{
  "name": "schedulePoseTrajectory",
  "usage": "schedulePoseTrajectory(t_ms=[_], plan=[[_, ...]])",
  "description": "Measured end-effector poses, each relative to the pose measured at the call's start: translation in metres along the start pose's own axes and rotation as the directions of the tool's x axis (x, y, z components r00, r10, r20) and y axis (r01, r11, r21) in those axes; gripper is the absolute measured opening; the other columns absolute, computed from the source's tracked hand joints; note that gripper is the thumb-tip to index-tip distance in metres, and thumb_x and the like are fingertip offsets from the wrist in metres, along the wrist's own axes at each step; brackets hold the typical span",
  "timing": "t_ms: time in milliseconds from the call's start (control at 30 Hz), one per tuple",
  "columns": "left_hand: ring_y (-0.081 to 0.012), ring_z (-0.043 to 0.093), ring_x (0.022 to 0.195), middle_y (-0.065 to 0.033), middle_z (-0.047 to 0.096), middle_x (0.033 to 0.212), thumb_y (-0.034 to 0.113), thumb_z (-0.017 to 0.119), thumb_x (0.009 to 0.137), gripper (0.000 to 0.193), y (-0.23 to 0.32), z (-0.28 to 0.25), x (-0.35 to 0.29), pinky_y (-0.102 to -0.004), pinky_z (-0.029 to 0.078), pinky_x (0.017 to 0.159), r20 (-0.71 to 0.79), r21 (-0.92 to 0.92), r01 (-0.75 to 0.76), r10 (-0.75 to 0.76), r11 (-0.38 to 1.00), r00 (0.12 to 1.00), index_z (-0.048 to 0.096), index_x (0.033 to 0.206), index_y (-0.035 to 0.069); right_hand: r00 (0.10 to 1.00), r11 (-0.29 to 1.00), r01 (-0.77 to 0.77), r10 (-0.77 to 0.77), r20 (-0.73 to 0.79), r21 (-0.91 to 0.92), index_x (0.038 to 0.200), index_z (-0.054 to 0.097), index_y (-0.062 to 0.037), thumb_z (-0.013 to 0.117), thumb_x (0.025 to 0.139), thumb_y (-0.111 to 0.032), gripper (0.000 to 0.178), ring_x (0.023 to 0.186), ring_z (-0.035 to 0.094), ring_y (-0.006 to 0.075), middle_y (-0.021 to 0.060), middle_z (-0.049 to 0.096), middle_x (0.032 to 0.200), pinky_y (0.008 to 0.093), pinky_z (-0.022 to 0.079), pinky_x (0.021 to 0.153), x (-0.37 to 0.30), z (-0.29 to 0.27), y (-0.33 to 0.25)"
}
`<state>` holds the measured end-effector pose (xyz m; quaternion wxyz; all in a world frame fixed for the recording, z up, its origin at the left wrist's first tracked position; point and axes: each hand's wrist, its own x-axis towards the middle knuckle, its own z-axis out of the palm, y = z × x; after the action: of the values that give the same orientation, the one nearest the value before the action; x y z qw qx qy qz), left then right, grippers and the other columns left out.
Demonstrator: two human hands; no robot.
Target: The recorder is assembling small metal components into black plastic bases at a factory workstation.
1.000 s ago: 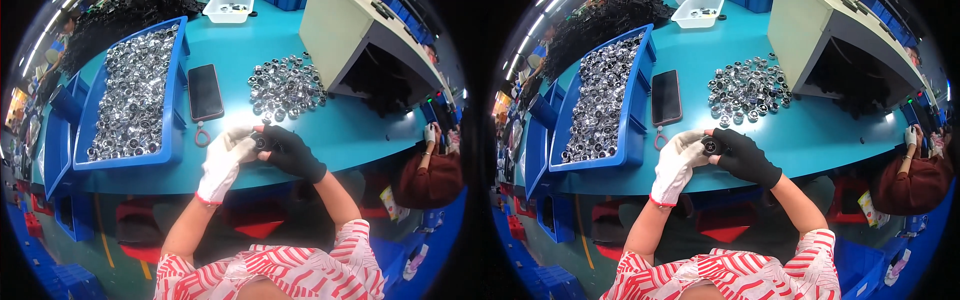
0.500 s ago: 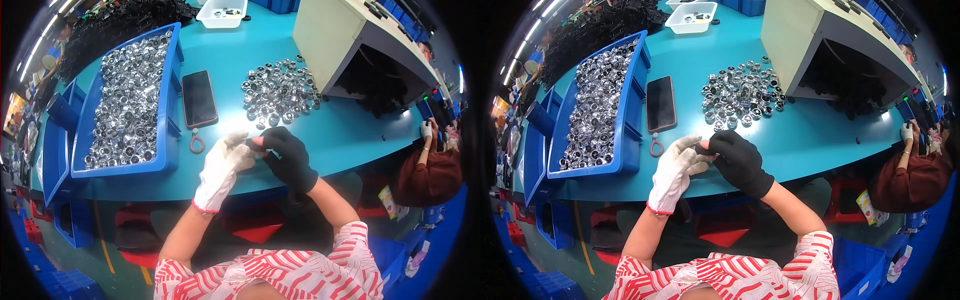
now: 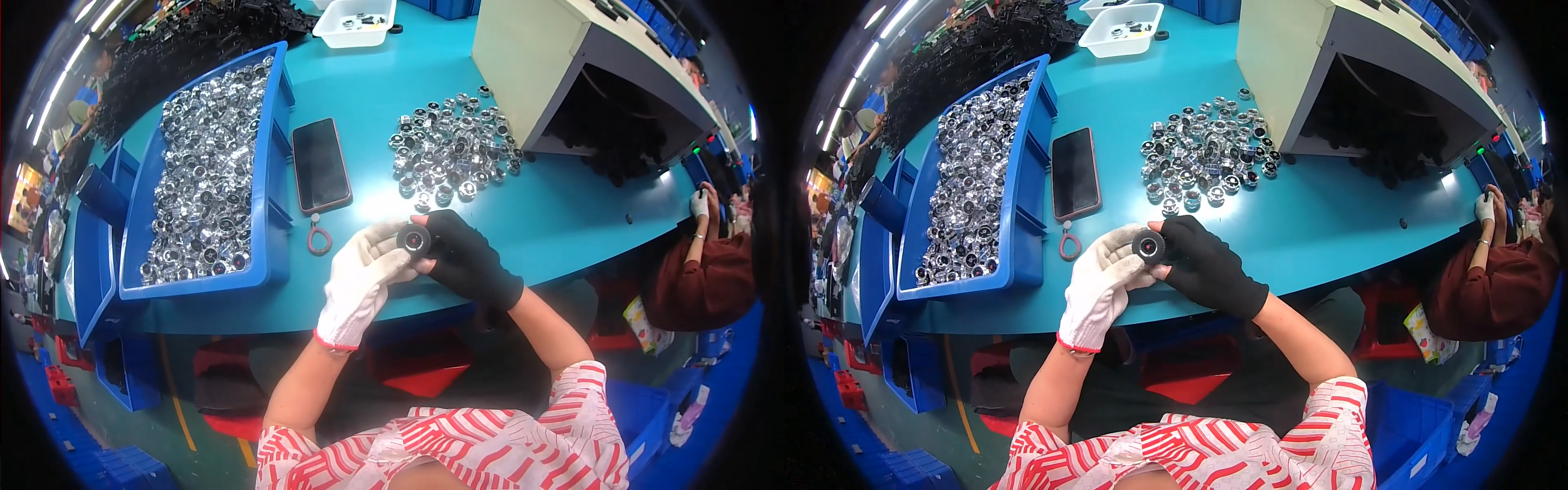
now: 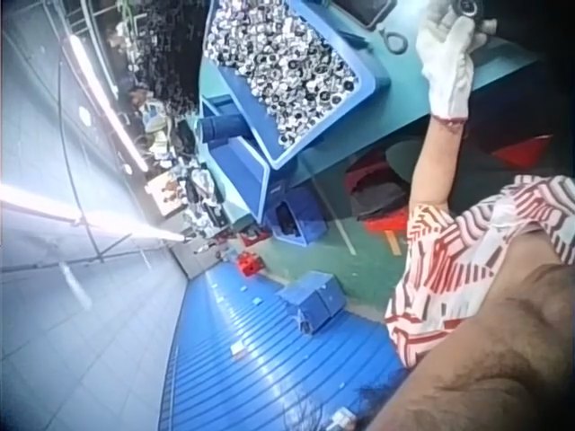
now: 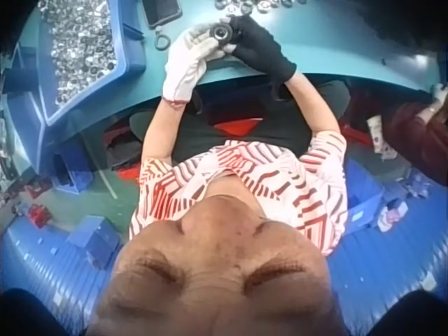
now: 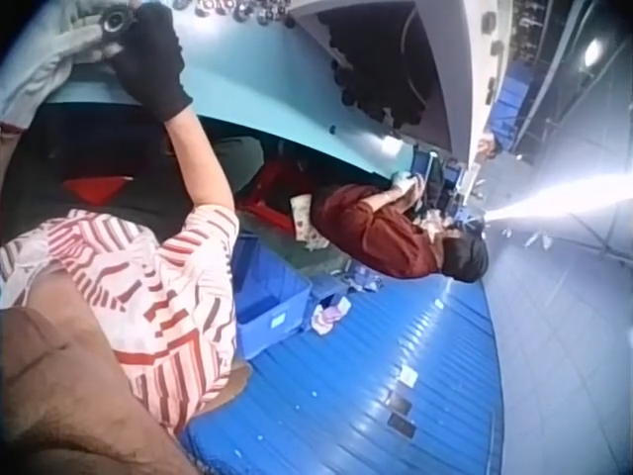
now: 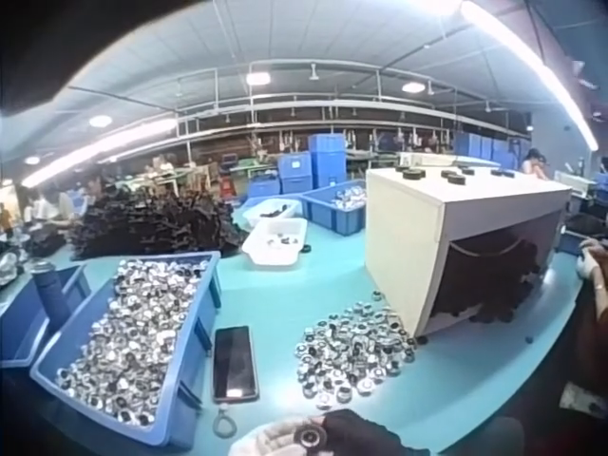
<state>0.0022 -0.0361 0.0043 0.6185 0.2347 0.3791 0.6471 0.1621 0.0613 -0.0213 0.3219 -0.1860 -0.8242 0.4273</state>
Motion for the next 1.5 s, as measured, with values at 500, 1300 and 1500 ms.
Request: schedulePoseTrajectory(t_ms=[500,1300,1500], plan=[[-0.0249,0.063,0.079,-0.016,0.06,0.093,0.018,0.059,0.091,0.037,-0.013,-0.019,0.018,-0.0332,0.054,0.066,-0.103,-0.077,-0.129,0.121,0.989,0.987,0.05,0.118,-0.004,0.69,0.88,-0.397,0.097,0.717,0.262,0.116,0.054,-0.0048,0.072,0.079,-0.021,0.044,0.099,0.057,0.0164,0.0068,0.061,0.104,0.032,0.046,0.086,-0.029,-0.01,-0.059],[-0.0236,0.064,0.078,-0.0155,0.06,0.092,0.013,0.057,0.091,0.034,-0.016,0.0,0.019,-0.031,0.056,0.067,-0.071,0.095,-0.088,0.095,0.992,0.993,0.049,0.117,-0.006,0.915,0.264,-0.371,-0.06,-0.399,-0.89,0.117,0.058,-0.0093,0.058,0.082,-0.016,0.036,0.118,0.049,0.0331,0.0194,0.051,0.126,0.0413,0.041,0.096,-0.086,-0.265,0.122],[-0.0229,0.065,0.079,-0.0159,0.061,0.094,0.013,0.057,0.091,0.035,-0.01,-0.01,0.013,-0.0306,0.056,0.069,-0.091,0.118,-0.095,0.106,0.988,0.99,0.048,0.118,-0.007,0.693,0.292,-0.712,0.438,-0.573,-0.638,0.136,0.04,-0.0058,0.055,0.084,-0.016,0.056,0.133,0.031,0.035,0.0209,0.035,0.142,0.0391,0.031,0.107,-0.048,-0.248,0.094]])
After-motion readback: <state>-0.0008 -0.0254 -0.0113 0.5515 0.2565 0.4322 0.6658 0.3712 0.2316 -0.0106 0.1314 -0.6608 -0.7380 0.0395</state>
